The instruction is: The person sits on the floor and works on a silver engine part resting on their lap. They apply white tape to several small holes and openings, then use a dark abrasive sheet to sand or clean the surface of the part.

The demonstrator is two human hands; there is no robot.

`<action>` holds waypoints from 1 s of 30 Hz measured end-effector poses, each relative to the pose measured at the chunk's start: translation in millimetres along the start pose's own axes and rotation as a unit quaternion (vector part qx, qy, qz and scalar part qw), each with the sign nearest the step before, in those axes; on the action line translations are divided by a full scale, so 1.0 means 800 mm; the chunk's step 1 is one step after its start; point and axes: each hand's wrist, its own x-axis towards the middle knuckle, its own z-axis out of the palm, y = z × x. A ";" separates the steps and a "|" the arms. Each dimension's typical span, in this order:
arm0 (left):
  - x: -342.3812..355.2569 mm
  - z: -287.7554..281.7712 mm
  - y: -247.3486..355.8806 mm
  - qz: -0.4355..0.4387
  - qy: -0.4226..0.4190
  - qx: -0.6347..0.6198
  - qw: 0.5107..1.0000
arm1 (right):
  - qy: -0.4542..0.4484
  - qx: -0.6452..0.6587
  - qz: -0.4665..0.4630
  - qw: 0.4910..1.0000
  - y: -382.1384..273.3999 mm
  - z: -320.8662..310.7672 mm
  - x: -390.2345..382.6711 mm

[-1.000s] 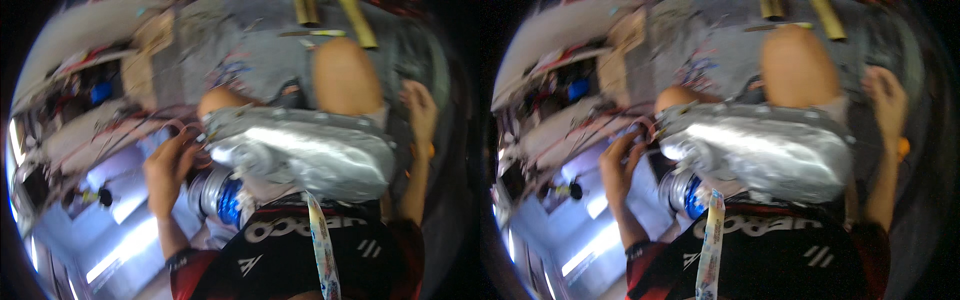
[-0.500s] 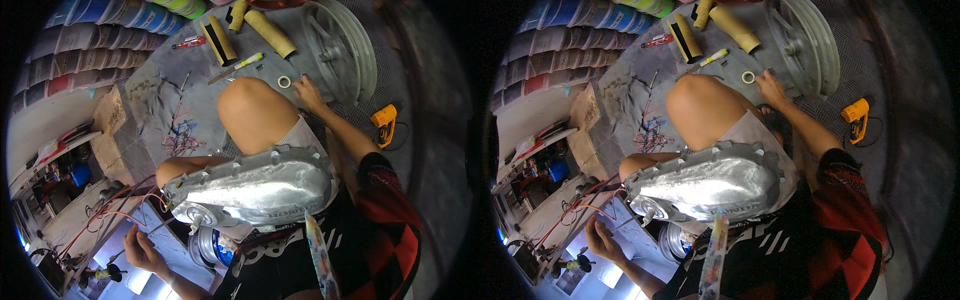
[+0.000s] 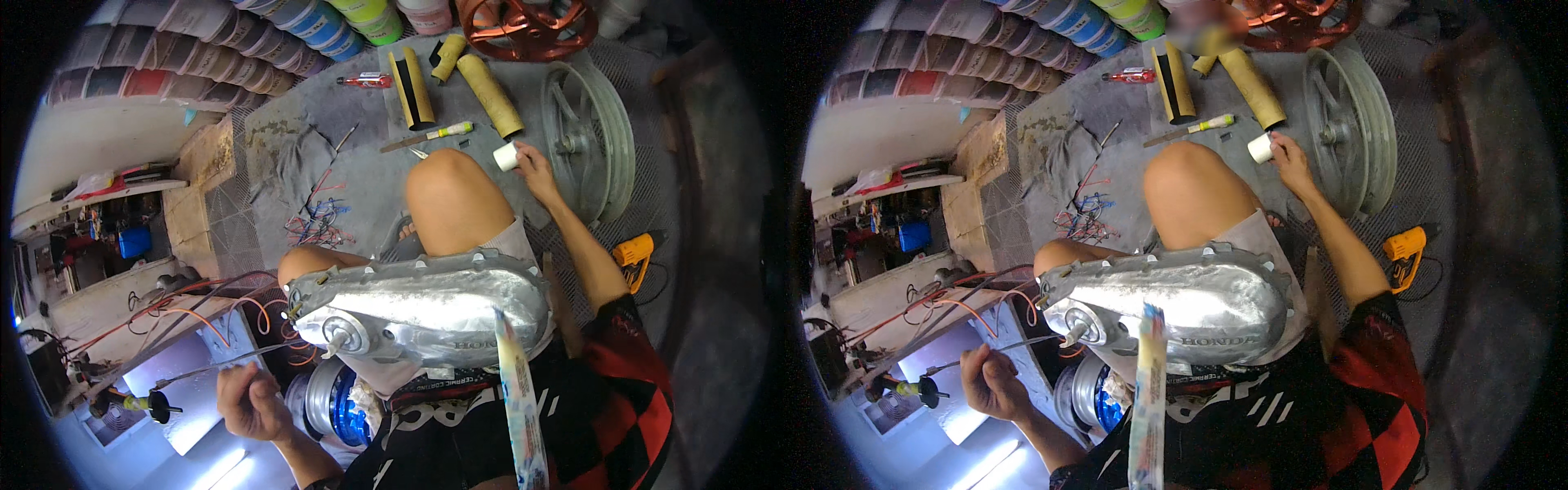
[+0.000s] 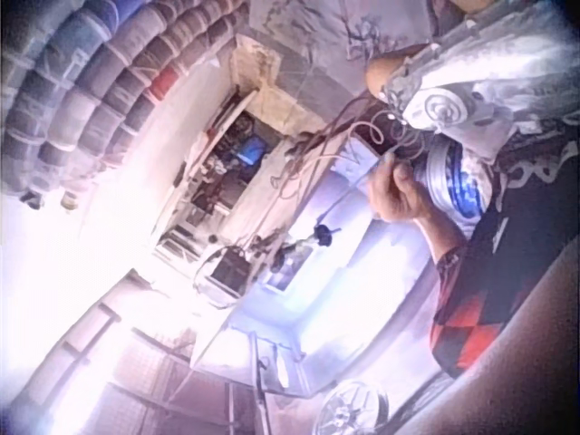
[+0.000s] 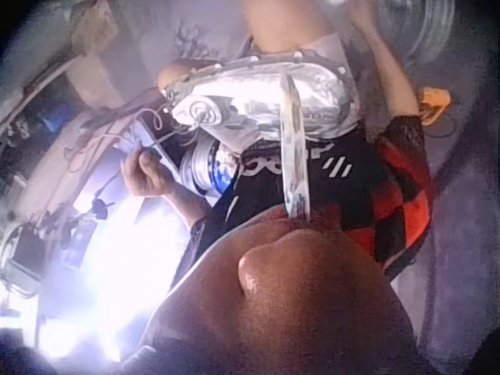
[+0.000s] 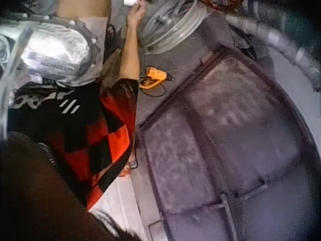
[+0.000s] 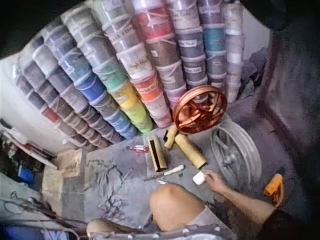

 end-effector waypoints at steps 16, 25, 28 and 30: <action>0.093 0.092 0.102 -0.158 -0.331 -0.454 0.812 | -0.248 0.187 -0.357 0.881 -0.511 -0.045 -0.140; 0.013 0.129 0.099 -0.231 -0.120 -0.571 0.779 | -0.174 0.105 -0.306 0.930 -0.542 0.007 -0.203; -0.002 0.120 0.102 -0.211 -0.117 -0.545 0.803 | -0.123 -0.038 -0.362 0.923 -0.544 0.008 -0.216; -0.009 0.113 0.104 -0.200 -0.122 -0.537 0.811 | -0.129 -0.011 -0.277 0.952 -0.545 -0.005 -0.226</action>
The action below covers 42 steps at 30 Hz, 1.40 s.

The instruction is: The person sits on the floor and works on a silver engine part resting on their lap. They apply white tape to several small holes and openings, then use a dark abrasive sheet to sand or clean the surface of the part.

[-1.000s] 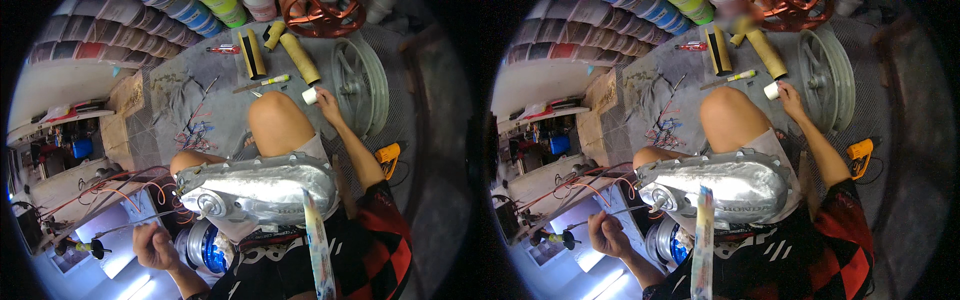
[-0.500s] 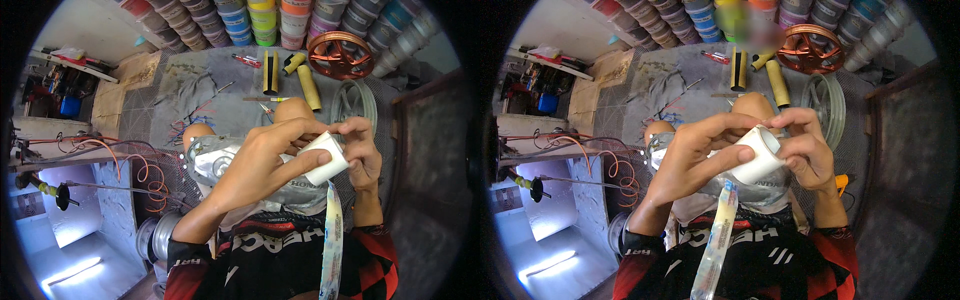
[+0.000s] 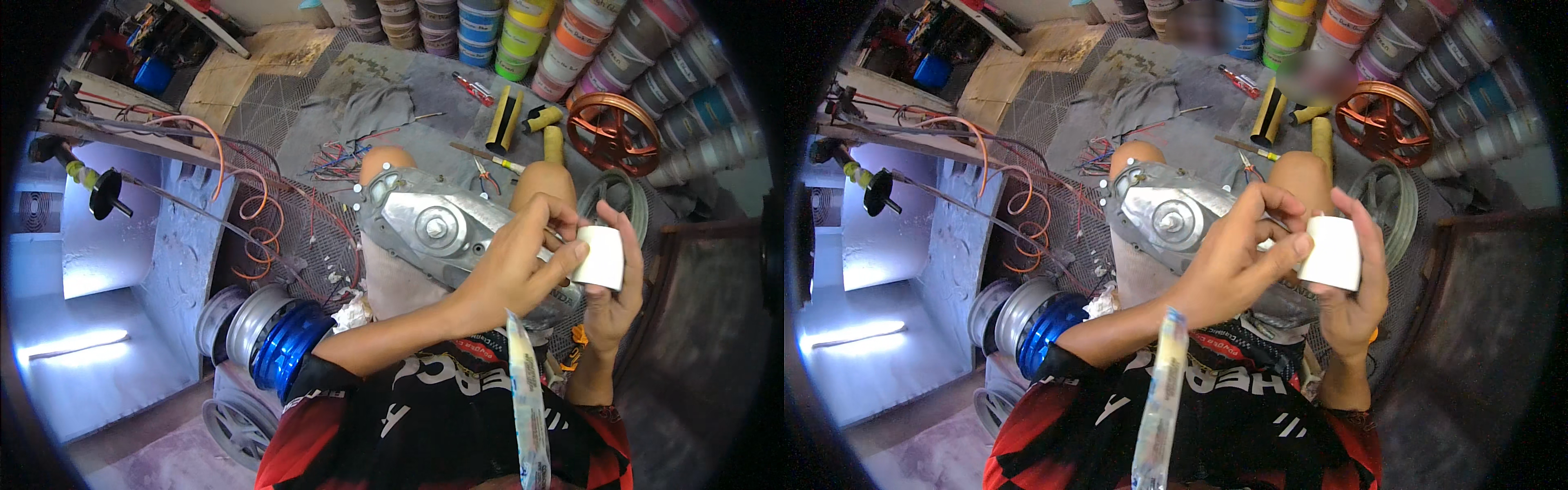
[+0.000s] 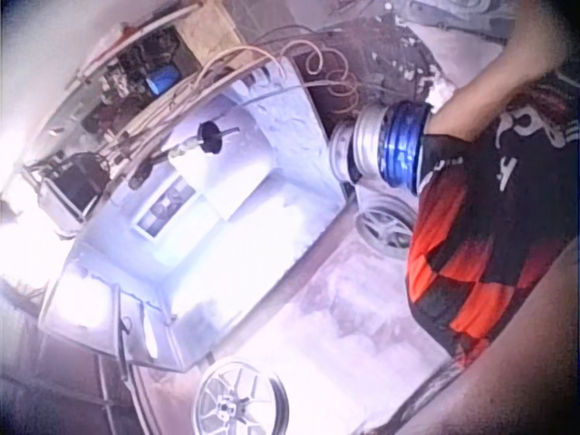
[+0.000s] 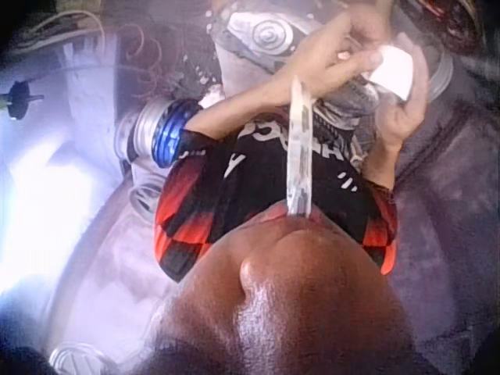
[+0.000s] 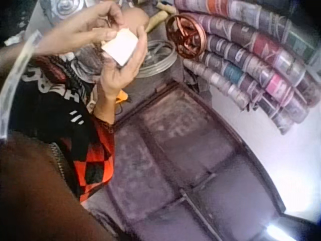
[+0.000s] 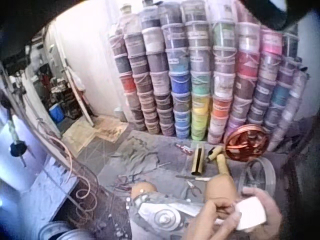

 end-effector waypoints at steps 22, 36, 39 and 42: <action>0.014 -0.045 0.048 0.250 -0.125 0.348 0.895 | -0.210 0.412 0.325 0.825 0.006 -0.016 0.009; 0.021 -0.027 0.045 0.173 -0.026 0.281 0.944 | -0.056 0.389 0.107 0.913 0.024 0.004 -0.007; 0.020 -0.037 0.037 0.229 -0.033 0.347 0.909 | -0.027 0.315 0.045 0.948 0.020 0.013 0.003; 0.018 -0.040 0.042 0.207 -0.048 0.365 0.906 | -0.043 0.325 0.048 0.944 0.023 0.012 0.002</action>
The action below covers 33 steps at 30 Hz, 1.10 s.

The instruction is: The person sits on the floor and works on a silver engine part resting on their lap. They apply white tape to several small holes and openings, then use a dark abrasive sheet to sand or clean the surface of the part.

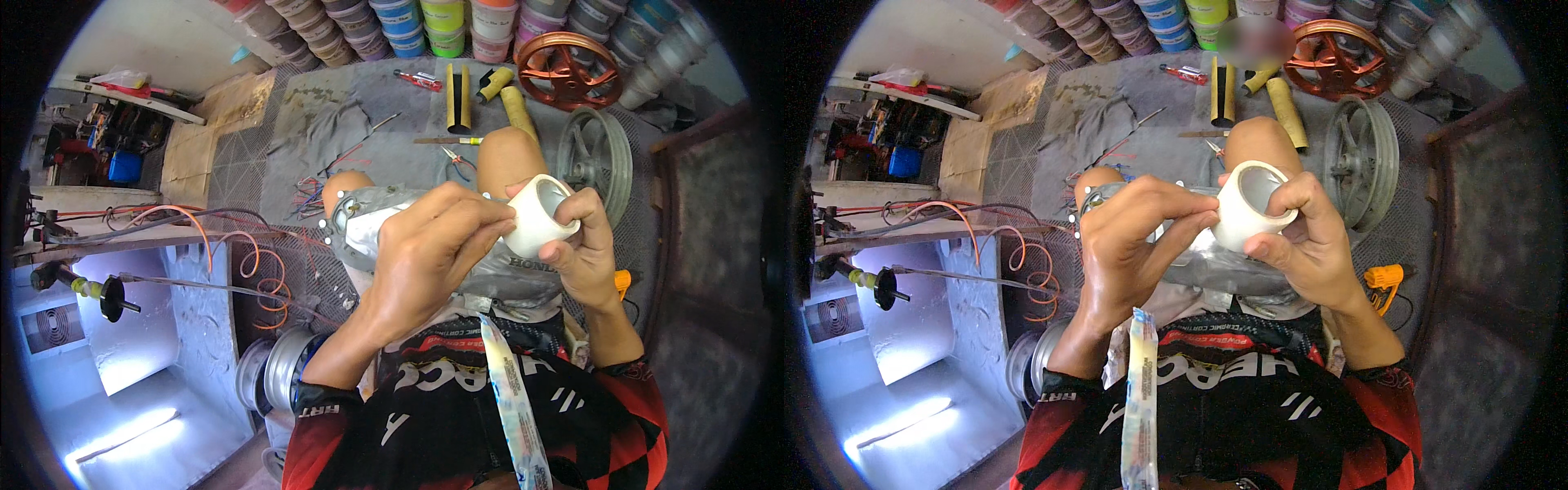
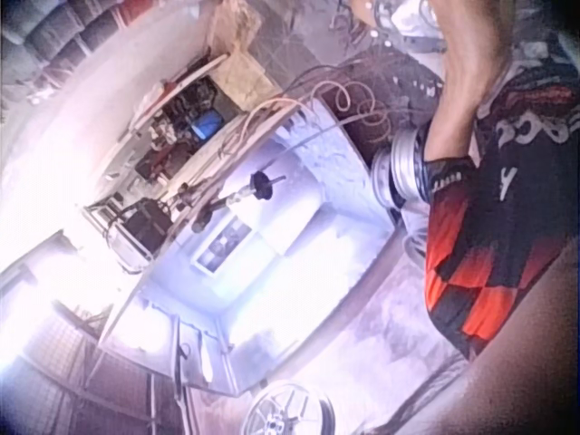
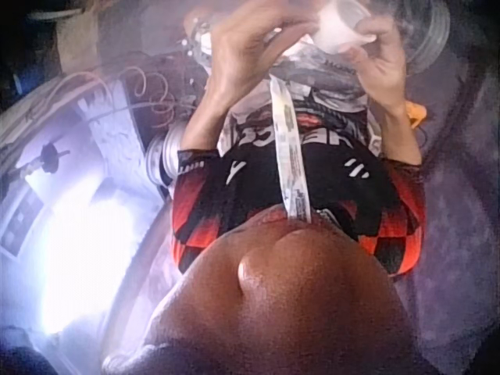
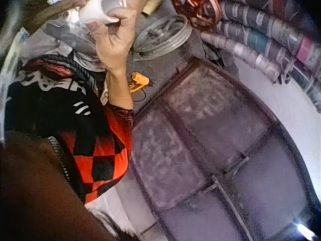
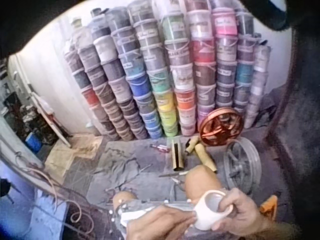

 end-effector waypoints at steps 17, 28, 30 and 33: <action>0.002 0.002 -0.018 -0.107 0.027 -0.098 0.989 | -0.043 -0.377 -0.027 0.925 -0.041 -0.002 0.030; 0.001 -0.008 -0.011 -0.077 0.042 -0.047 0.995 | -0.083 -0.364 -0.012 0.927 -0.049 -0.014 0.059; 0.000 -0.008 -0.016 -0.109 0.061 -0.098 0.987 | -0.113 -0.295 -0.015 0.949 -0.044 -0.025 0.065; -0.002 -0.010 -0.021 -0.107 0.077 -0.086 0.988 | -0.152 -0.355 0.127 0.914 -0.063 -0.031 0.071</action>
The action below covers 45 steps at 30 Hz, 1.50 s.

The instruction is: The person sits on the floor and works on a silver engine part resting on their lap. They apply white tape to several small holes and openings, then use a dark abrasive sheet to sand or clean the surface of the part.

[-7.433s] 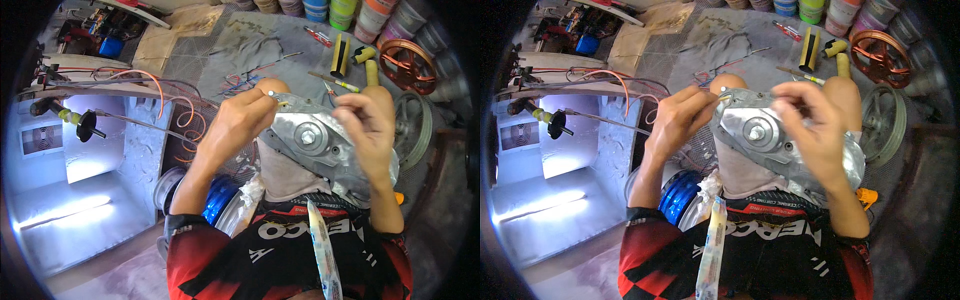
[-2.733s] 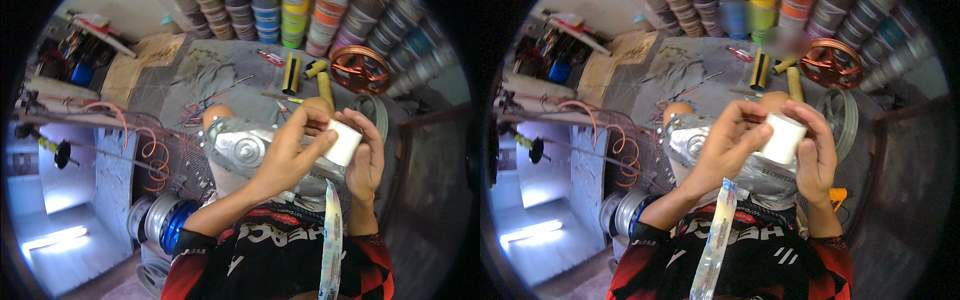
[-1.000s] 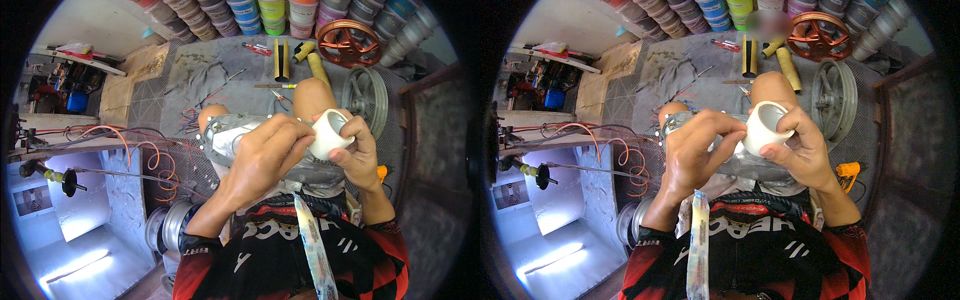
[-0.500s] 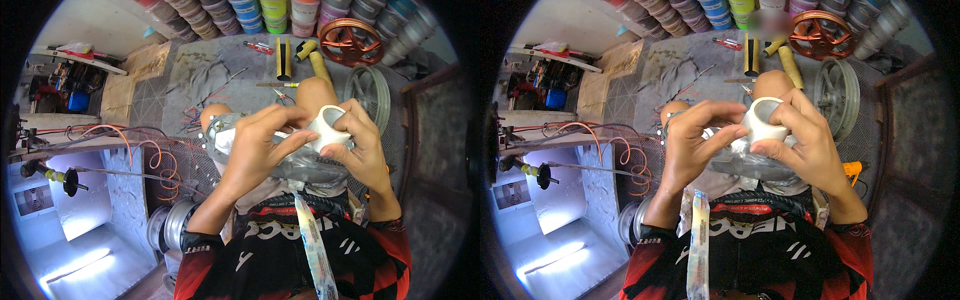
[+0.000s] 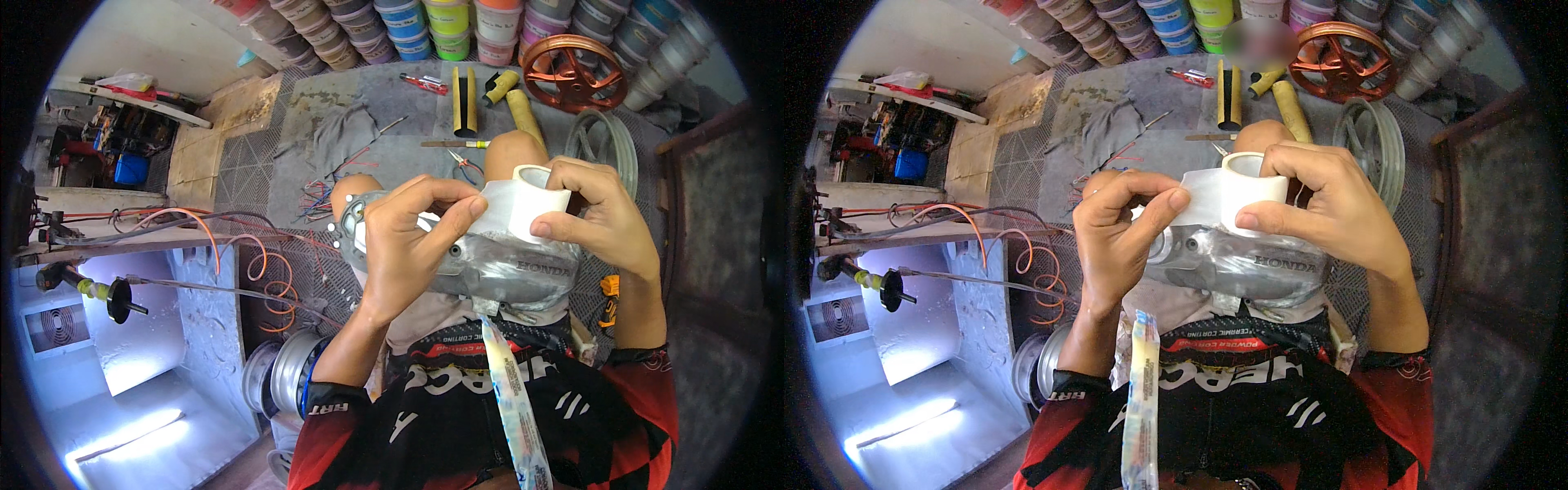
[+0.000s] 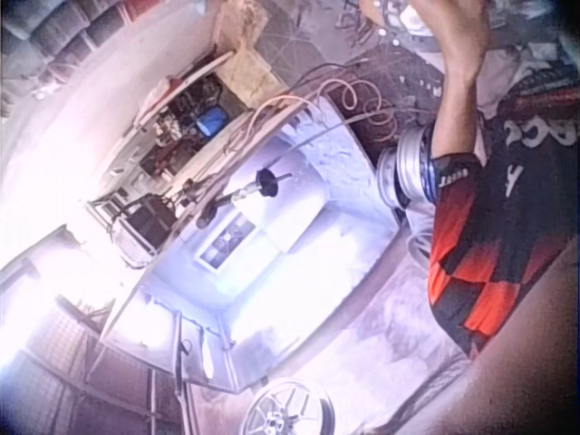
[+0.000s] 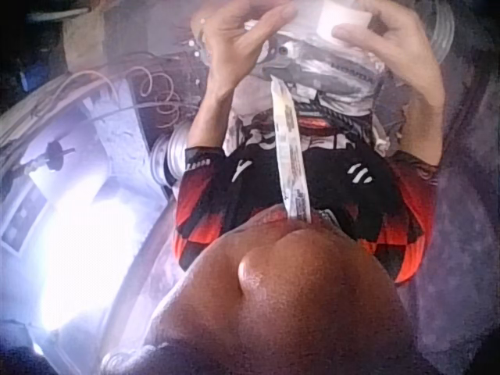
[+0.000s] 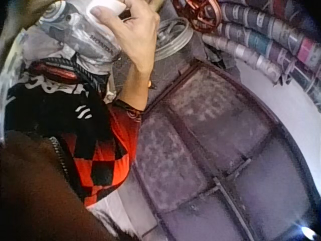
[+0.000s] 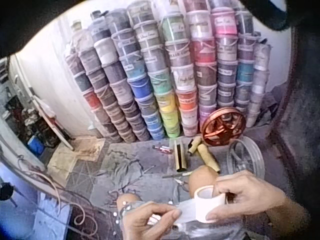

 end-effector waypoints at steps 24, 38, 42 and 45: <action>0.017 0.000 0.015 0.195 -0.015 0.112 0.974 | 0.211 -0.170 -0.207 0.940 -0.037 0.049 0.002; -0.025 0.028 -0.011 -0.056 -0.043 -0.077 0.994 | 0.228 -0.156 -0.191 0.942 0.008 0.070 -0.025; -0.026 0.031 -0.023 -0.186 -0.001 -0.294 0.938 | 0.267 -0.081 -0.252 0.927 0.031 0.074 -0.029; -0.022 0.018 -0.037 -0.257 0.124 -0.413 0.865 | 0.350 -0.110 -0.264 0.892 0.064 0.051 -0.036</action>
